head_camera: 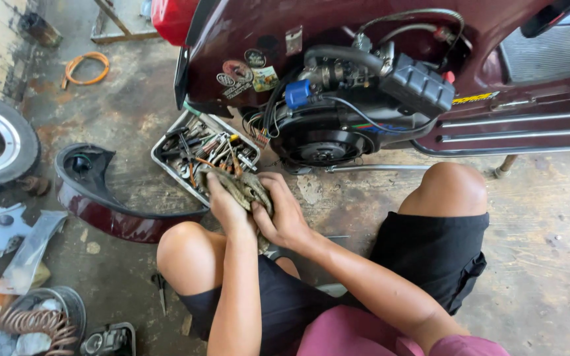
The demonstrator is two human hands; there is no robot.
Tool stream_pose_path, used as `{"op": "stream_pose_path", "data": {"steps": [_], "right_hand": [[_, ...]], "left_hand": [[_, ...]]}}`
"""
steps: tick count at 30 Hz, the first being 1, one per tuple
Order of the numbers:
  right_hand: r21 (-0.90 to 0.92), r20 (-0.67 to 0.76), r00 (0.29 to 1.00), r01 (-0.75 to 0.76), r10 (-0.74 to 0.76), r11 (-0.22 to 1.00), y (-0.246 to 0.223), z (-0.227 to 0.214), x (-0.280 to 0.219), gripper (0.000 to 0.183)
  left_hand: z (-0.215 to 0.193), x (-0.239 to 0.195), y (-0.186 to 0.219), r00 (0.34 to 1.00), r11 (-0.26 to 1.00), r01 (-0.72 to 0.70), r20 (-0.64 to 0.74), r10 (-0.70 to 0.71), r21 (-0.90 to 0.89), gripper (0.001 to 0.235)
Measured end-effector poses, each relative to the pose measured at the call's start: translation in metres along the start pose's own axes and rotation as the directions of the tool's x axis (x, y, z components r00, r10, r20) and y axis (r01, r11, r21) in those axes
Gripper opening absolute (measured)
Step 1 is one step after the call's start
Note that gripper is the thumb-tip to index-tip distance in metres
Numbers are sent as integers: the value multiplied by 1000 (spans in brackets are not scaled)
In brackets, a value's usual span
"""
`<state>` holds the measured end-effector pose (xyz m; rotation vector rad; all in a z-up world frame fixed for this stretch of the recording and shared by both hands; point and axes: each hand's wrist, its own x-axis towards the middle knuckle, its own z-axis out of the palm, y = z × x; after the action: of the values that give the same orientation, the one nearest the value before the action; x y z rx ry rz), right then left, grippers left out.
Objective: Repairing and cleaning the engine components of a scooter using a rag and screwdriver
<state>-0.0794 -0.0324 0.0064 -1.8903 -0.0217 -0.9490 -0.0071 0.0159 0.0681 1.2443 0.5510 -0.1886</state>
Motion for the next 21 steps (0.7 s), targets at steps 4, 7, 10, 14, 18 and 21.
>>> {"op": "stream_pose_path", "data": {"steps": [4, 7, 10, 14, 18, 21], "right_hand": [[19, 10, 999, -31, 31, 999, 3, -12, 3, 33], [30, 40, 996, -81, 80, 996, 18, -16, -3, 30], [29, 1, 988, -156, 156, 987, 34, -15, -12, 27], [110, -140, 841, -511, 523, 852, 52, -11, -23, 27], [45, -309, 720, -642, 621, 766, 74, -10, -35, 23], [102, -543, 770, -336, 335, 936, 66, -28, -21, 27]], "left_hand": [[-1, 21, -6, 994, 995, -77, -80, 72, -61, 80], [4, 13, 2, 991, 984, -126, -60, 119, -124, 82], [3, 14, 0, 996, 993, -93, -2, 93, -74, 81], [8, 2, 6, 998, 986, -49, 39, 56, -163, 84], [2, 20, -9, 998, 984, -50, 30, 56, -170, 80], [22, -26, -4, 996, 985, -7, 81, 21, -173, 84]]}}
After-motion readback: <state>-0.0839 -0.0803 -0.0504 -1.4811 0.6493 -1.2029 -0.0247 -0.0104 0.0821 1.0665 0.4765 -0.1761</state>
